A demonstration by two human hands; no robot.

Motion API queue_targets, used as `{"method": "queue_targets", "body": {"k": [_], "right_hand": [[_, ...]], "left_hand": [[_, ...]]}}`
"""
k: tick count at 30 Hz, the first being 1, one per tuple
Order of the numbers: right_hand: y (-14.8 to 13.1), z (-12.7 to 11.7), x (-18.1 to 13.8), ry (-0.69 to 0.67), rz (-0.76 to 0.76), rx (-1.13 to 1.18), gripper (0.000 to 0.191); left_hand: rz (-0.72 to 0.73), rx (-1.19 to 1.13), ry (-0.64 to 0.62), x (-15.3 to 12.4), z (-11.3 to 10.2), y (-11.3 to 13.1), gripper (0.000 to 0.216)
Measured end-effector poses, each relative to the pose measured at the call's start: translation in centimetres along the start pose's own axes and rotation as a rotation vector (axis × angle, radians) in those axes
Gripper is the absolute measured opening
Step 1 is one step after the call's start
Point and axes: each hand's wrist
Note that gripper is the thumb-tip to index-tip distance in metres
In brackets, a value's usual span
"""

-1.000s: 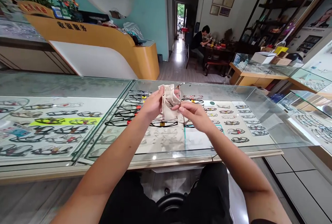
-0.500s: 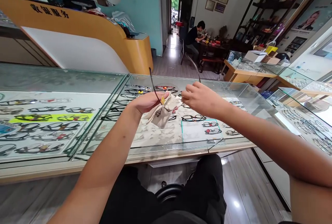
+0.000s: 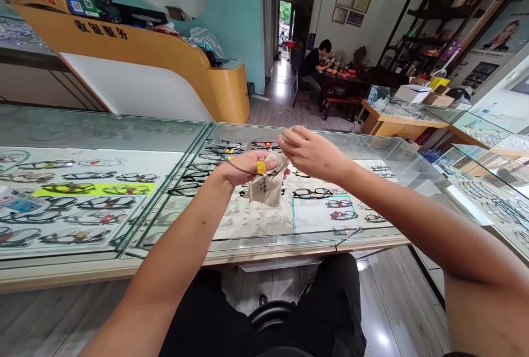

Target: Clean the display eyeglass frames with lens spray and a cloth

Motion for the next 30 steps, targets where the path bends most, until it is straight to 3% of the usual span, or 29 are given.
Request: {"method": "queue_targets", "body": {"k": [2, 4, 7, 10, 13, 18, 24, 30], "right_hand": [[-0.1, 0.7, 0.1, 0.125, 0.141, 0.131, 0.045], [-0.5, 1.7, 0.2, 0.248, 0.392, 0.293, 0.039], [-1.3, 3.9, 0.8, 0.343, 0.725, 0.795, 0.029], [-2.1, 6.2, 1.6, 0.388, 0.743, 1.432, 0.043], [-2.6, 8.1, 2.5, 0.480, 0.690, 1.756, 0.052], [-3.4, 9.9, 3.2, 0.541, 0.671, 1.918, 0.059], [-4.7, 10.8, 2.8, 0.620, 0.621, 1.931, 0.049], [-4.9, 10.5, 2.3, 0.600, 0.652, 1.917, 0.053]], "left_hand": [[0.049, 0.014, 0.069, 0.3, 0.2, 0.0, 0.055], [0.079, 0.012, 0.127, 0.5, 0.4, 0.1, 0.059], [0.077, 0.017, 0.175, 0.7, 0.7, 0.1, 0.062], [0.056, 0.055, 0.200, 0.9, 1.0, -0.3, 0.057], [0.030, 0.090, 0.226, 1.2, 1.2, -0.9, 0.047], [0.044, 0.064, 0.293, 2.0, 1.5, -2.0, 0.050], [0.150, 0.038, 0.403, 3.3, 2.5, -3.1, 0.055], [0.180, -0.065, 0.386, 4.0, 3.2, -3.9, 0.068]]}}
Point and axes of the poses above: each hand's wrist, its own x-axis towards the middle knuckle, its own z-axis out of the palm, y = z × x, and after that the axes turned 11 degrees about -y, right-handed
